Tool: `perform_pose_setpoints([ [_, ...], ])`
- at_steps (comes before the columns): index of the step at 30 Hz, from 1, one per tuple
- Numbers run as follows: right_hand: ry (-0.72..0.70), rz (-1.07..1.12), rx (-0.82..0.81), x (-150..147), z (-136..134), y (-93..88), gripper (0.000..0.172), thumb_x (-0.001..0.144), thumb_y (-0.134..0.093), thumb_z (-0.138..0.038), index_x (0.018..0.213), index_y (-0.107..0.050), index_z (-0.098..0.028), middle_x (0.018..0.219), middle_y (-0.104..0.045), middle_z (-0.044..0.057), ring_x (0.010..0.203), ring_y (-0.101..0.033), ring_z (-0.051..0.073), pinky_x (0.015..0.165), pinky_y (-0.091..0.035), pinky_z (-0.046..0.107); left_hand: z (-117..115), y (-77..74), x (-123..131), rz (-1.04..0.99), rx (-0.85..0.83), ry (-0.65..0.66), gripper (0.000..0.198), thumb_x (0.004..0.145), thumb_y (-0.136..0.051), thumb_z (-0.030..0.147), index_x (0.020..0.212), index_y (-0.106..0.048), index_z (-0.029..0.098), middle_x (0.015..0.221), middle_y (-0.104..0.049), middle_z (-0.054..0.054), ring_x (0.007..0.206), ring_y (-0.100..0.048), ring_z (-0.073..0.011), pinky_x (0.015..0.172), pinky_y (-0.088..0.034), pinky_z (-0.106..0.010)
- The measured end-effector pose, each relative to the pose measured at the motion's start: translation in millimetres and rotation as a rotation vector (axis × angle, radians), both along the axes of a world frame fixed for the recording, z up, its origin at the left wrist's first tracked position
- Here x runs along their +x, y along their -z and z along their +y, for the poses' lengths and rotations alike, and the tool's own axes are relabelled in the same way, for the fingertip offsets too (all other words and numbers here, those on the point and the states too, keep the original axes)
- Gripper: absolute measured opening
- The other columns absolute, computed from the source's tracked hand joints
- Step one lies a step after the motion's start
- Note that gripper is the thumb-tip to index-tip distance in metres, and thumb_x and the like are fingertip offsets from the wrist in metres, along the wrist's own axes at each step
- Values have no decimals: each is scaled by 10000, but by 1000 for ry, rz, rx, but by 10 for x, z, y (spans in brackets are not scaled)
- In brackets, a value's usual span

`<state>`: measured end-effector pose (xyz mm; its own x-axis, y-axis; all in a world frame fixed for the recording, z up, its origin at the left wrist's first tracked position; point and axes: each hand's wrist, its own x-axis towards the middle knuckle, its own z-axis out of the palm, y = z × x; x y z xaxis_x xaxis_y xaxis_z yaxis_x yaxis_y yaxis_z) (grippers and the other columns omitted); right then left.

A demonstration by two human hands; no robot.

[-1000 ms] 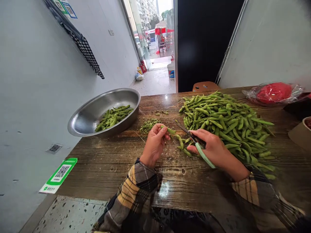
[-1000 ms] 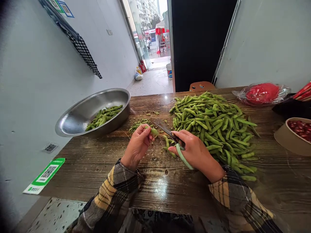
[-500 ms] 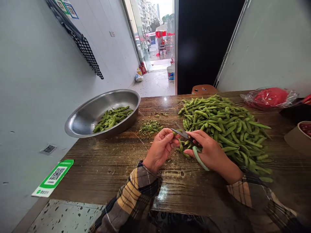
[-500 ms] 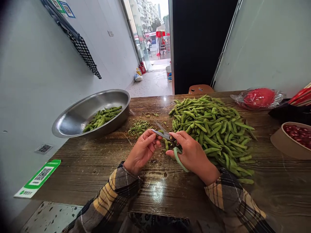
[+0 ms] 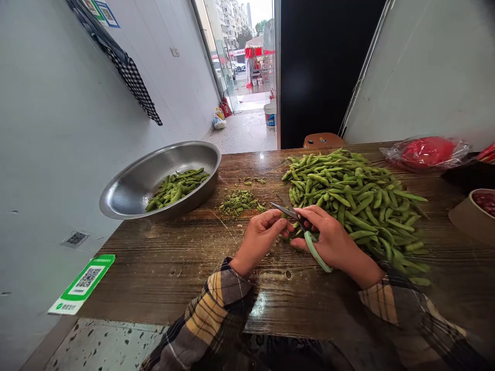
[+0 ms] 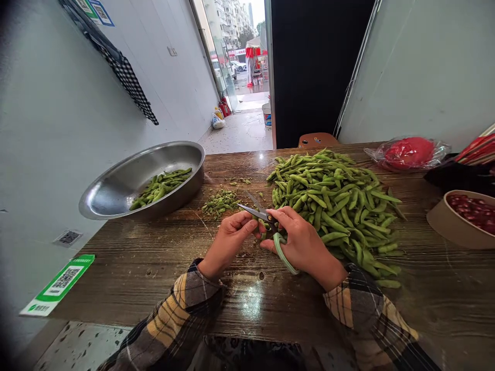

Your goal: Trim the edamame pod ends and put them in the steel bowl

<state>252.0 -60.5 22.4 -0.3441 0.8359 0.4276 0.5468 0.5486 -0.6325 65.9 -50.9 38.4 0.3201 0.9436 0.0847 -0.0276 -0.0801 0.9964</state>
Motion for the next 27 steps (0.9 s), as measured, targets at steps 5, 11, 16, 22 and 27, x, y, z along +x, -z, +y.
perform_pose_setpoints([
  [5, -13, -26, 13, 26, 5, -1, 476, 794, -688, -346, 1231, -556, -211, 1009, -611, 78, 755, -605, 189, 686, -532, 341, -1, -8, -11, 52, 10, -12, 227, 830, -615, 342, 864, -671, 125, 723, -665, -45, 651, -576, -128, 634, -465, -242],
  [11, -31, -127, -14, 77, 8, -32, 421, 841, -642, -347, 1226, -561, -198, 1013, -618, 81, 795, -617, 197, 683, -514, 316, 39, 2, -74, 209, 111, -70, 213, 841, -584, 326, 817, -672, 134, 714, -656, -36, 677, -591, -140, 655, -448, -239],
  [16, -19, -180, -23, 97, 2, -60, 420, 856, -622, -349, 1238, -564, -185, 1013, -628, 86, 785, -625, 200, 670, -506, 315, 57, 13, -100, 282, 168, -73, 190, 844, -556, 290, 780, -655, 141, 688, -638, -23, 648, -561, -129, 625, -414, -230],
  [22, -61, -202, -29, 117, 35, -50, 390, 860, -618, -328, 1218, -597, -175, 982, -663, 90, 864, -650, 232, 764, -518, 351, 94, 9, -101, 171, 104, -91, 119, 799, -564, 229, 866, -626, 154, 669, -611, -1, 629, -550, -123, 641, -422, -241],
  [27, 53, -88, 18, 121, 74, -21, 408, 834, -651, -359, 1185, -620, -151, 1048, -676, 119, 949, -656, 256, 820, -522, 363, 174, 72, -137, 133, 79, -95, 68, 750, -495, 124, 794, -514, 172, 728, -572, 14, 622, -512, -96, 636, -416, -227],
])
